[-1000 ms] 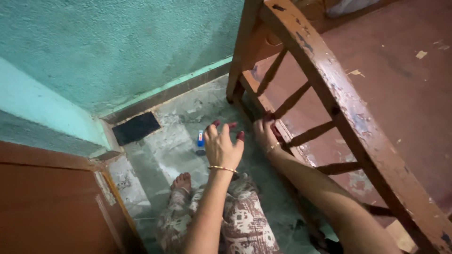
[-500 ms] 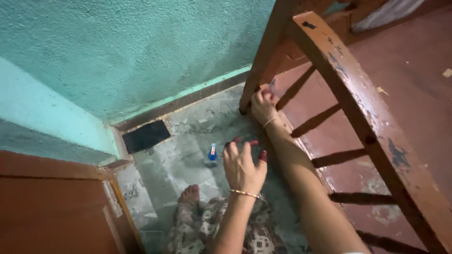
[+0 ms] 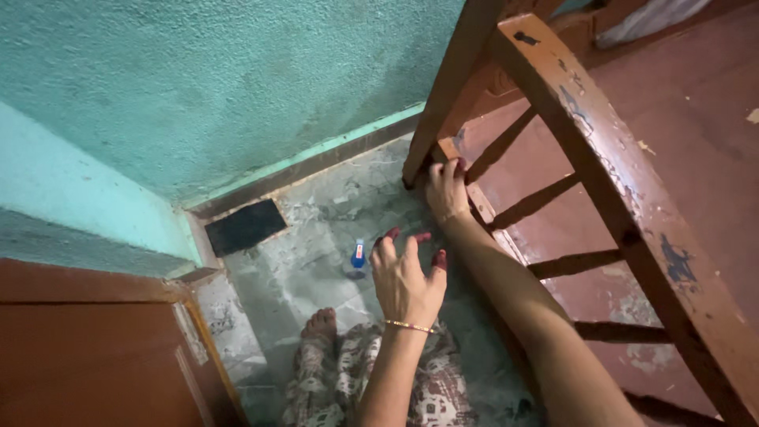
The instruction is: The person cleans a wooden bed frame using a spray bottle and a cloth. They spray the surface and wipe the bed frame, including the headboard and side rails.
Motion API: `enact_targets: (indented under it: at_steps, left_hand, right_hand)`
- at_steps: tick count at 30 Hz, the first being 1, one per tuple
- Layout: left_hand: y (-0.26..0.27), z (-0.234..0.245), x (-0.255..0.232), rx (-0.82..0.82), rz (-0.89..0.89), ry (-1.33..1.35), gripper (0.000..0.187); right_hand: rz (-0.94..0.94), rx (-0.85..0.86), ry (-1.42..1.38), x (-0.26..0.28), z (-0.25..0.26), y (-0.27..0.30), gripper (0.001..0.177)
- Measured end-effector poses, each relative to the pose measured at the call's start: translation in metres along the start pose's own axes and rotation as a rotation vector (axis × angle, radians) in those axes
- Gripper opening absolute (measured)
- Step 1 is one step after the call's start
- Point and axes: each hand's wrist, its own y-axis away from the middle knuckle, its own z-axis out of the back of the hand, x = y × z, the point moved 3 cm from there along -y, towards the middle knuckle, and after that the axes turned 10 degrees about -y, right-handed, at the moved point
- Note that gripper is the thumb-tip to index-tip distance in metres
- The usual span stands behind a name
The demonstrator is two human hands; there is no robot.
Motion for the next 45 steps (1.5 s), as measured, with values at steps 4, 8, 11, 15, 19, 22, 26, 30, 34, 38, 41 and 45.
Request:
enact_targets:
  at_steps: [4, 8, 11, 15, 19, 22, 26, 30, 34, 38, 41, 45]
  left_hand:
    - [0.007, -0.003, -0.001, 0.031, 0.019, 0.013, 0.04]
    - [0.009, 0.002, 0.003, 0.0, 0.035, 0.013, 0.037]
    - [0.003, 0.006, 0.005, -0.027, 0.022, 0.013, 0.037]
    - [0.0, 0.007, 0.005, -0.025, 0.026, 0.018, 0.036]
    - [0.005, 0.006, 0.002, -0.036, 0.001, 0.025, 0.038]
    - [0.009, 0.002, 0.004, -0.028, 0.007, 0.02, 0.038]
    - [0.011, 0.001, 0.006, -0.011, -0.008, 0.0, 0.038]
    - [0.009, 0.001, 0.005, -0.031, -0.023, -0.014, 0.037]
    - [0.012, -0.004, 0.003, -0.003, -0.008, -0.011, 0.037]
    - [0.016, -0.01, 0.005, -0.028, -0.029, -0.009, 0.036]
    - [0.014, -0.011, 0.004, -0.039, -0.032, -0.008, 0.036]
    - [0.009, -0.008, 0.008, -0.038, -0.009, -0.011, 0.036]
  right_hand:
    - [-0.098, -0.132, -0.286, -0.022, -0.012, -0.027, 0.024]
    - [-0.196, -0.099, -0.219, -0.001, -0.011, -0.02, 0.03]
    - [-0.102, 0.006, -0.045, 0.008, -0.006, -0.001, 0.031]
    - [0.111, -0.22, -0.134, 0.004, 0.022, 0.074, 0.035]
    - [0.008, -0.214, -0.24, -0.013, 0.05, 0.109, 0.027]
    - [-0.204, -0.177, -0.321, -0.034, 0.047, 0.096, 0.023]
    - [-0.47, 0.014, -0.557, -0.039, 0.023, 0.067, 0.032]
    - [-0.271, 0.083, -0.251, -0.021, 0.031, 0.088, 0.021]
    - [-0.088, -0.067, -0.349, -0.035, 0.039, 0.094, 0.022]
    - [-0.303, -0.101, -0.623, -0.04, 0.03, 0.076, 0.034]
    - [-0.324, 0.046, -0.418, -0.024, 0.031, 0.077, 0.018]
    - [-0.06, -0.101, -0.539, -0.019, 0.048, 0.145, 0.02]
